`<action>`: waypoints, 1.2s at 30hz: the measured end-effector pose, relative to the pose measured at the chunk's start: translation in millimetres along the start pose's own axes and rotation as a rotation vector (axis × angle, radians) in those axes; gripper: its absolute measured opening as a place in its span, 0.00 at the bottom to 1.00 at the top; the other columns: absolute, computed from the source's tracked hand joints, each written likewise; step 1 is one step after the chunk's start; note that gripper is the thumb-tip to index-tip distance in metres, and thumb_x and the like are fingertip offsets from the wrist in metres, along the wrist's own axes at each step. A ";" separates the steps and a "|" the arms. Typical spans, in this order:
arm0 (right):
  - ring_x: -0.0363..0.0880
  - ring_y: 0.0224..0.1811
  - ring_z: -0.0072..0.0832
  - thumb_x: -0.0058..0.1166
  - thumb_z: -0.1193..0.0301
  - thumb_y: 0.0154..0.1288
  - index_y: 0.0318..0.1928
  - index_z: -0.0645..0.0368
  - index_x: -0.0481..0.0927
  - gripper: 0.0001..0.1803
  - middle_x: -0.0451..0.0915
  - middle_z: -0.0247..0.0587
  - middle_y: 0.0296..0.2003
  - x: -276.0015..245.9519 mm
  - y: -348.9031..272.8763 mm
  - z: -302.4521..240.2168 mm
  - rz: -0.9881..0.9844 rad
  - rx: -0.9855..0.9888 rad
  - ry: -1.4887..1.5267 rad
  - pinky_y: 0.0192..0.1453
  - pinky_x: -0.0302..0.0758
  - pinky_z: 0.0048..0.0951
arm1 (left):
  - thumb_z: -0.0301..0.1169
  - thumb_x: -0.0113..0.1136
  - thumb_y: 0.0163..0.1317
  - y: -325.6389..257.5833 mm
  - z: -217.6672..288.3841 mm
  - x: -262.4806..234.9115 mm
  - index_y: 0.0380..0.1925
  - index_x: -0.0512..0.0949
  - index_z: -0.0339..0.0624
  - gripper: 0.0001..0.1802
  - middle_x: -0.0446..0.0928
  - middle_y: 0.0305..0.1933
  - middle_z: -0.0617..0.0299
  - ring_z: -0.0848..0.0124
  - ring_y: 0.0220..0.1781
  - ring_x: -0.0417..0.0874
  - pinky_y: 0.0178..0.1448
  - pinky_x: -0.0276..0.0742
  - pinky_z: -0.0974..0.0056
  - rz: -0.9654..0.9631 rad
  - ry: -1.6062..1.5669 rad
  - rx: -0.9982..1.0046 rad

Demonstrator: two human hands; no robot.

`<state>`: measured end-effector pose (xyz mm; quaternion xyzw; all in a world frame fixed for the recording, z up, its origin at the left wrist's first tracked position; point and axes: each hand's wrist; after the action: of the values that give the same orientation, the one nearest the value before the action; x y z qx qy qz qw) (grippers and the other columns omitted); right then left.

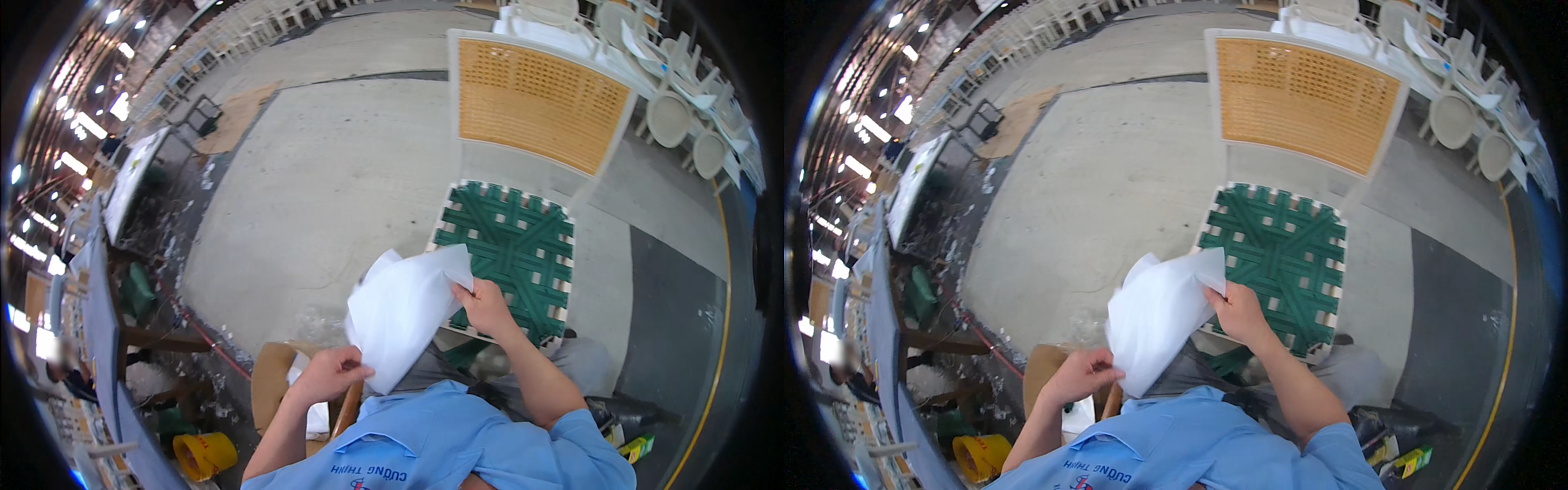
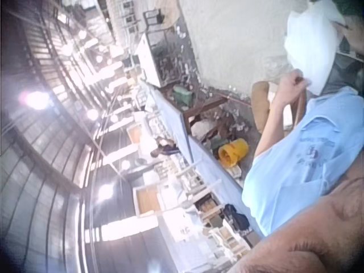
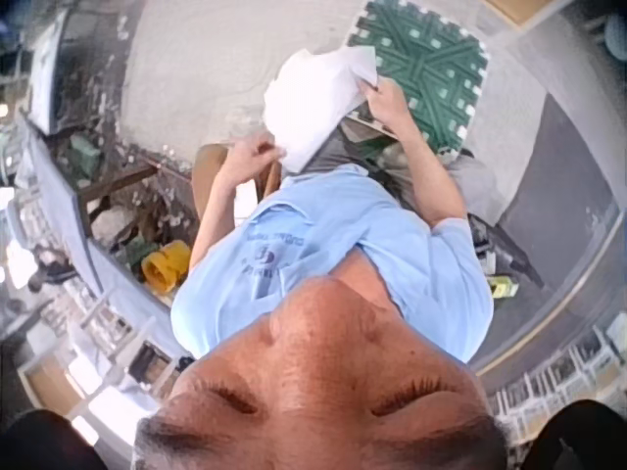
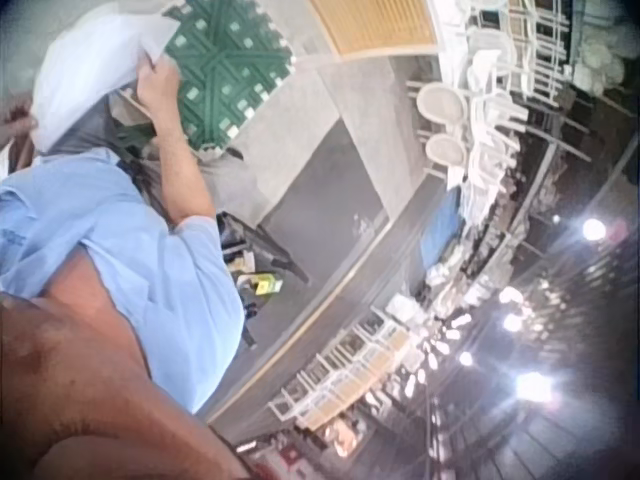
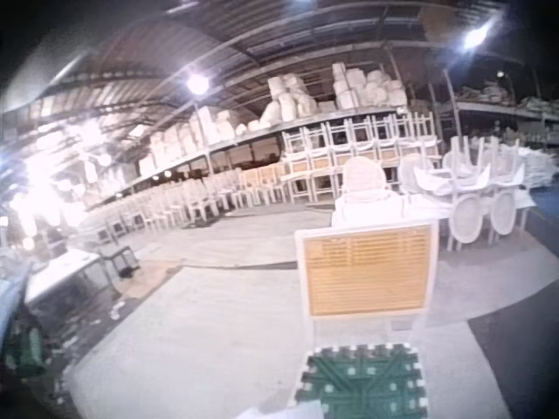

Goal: The person weaves green plastic straps into a white chair seat frame to form a grid pattern, then staples the edges with a pneumatic staple gun. The person trims excess strap ends with scissors and covers the finished seat with a translucent protective sheet, securing it with staples.

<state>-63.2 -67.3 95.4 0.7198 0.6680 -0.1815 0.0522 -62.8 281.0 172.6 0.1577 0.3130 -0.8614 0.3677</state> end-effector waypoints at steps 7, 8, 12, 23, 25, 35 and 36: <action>0.87 0.46 0.30 0.58 0.74 0.74 0.55 0.61 0.86 0.13 0.89 0.44 0.46 -43.1 -47.2 11.2 0.253 -0.197 -0.036 0.51 0.80 0.31 | 0.40 0.68 0.68 112.1 65.9 -1.3 0.51 0.84 0.40 0.18 0.88 0.46 0.58 0.66 0.45 0.87 0.49 0.81 0.61 0.217 0.001 0.305; 0.87 0.46 0.30 0.58 0.75 0.73 0.55 0.61 0.86 0.13 0.89 0.43 0.46 -49.1 -53.5 11.9 0.247 -0.192 -0.012 0.51 0.80 0.30 | 0.42 0.67 0.69 138.6 83.9 3.7 0.56 0.81 0.40 0.22 0.87 0.50 0.56 0.65 0.48 0.87 0.52 0.80 0.61 0.169 -0.001 0.330; 0.88 0.44 0.34 0.59 0.76 0.71 0.55 0.58 0.86 0.14 0.89 0.45 0.44 -52.0 -64.9 -8.2 0.181 -0.320 0.035 0.48 0.81 0.31 | 0.47 0.63 0.73 223.4 95.6 30.7 0.66 0.76 0.38 0.30 0.84 0.57 0.56 0.67 0.56 0.83 0.60 0.78 0.62 -0.258 -0.073 0.345; 0.83 0.46 0.21 0.64 0.72 0.71 0.55 0.64 0.84 0.15 0.88 0.35 0.43 -102.0 -109.5 10.0 0.228 -0.093 0.453 0.52 0.79 0.28 | 0.34 0.67 0.70 233.4 205.8 49.2 0.46 0.84 0.38 0.11 0.85 0.41 0.68 0.79 0.43 0.81 0.48 0.78 0.66 -0.687 -0.174 0.524; 0.82 0.46 0.20 0.63 0.73 0.72 0.51 0.64 0.85 0.12 0.86 0.32 0.40 -106.8 -92.8 -0.8 0.315 -0.114 0.622 0.53 0.79 0.28 | 0.34 0.68 0.70 223.6 234.4 50.9 0.45 0.83 0.38 0.12 0.84 0.40 0.68 0.77 0.42 0.81 0.47 0.77 0.64 -0.593 0.077 0.723; 0.75 0.34 0.15 0.63 0.70 0.73 0.46 0.66 0.85 0.10 0.83 0.27 0.33 -205.6 -57.5 -31.0 0.929 -0.286 0.291 0.39 0.73 0.22 | 0.43 0.72 0.58 248.5 249.8 10.1 0.43 0.87 0.35 0.22 0.87 0.42 0.44 0.52 0.46 0.88 0.52 0.81 0.53 -0.372 0.692 0.611; 0.74 0.33 0.15 0.63 0.70 0.73 0.46 0.66 0.85 0.10 0.82 0.27 0.32 -212.4 -53.8 -35.9 0.957 -0.315 0.338 0.39 0.72 0.23 | 0.43 0.71 0.57 257.8 248.2 -11.2 0.42 0.88 0.34 0.22 0.87 0.44 0.42 0.48 0.48 0.87 0.54 0.81 0.52 -0.292 0.720 0.617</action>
<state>-117.9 -250.6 208.0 0.9468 0.2831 0.0838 0.1283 123.3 -13.3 256.3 0.5013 0.1693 -0.8472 0.0480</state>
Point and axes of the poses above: each hand's wrist, its own y-axis towards the middle knuckle, its own x-axis out of the palm, z = x × y
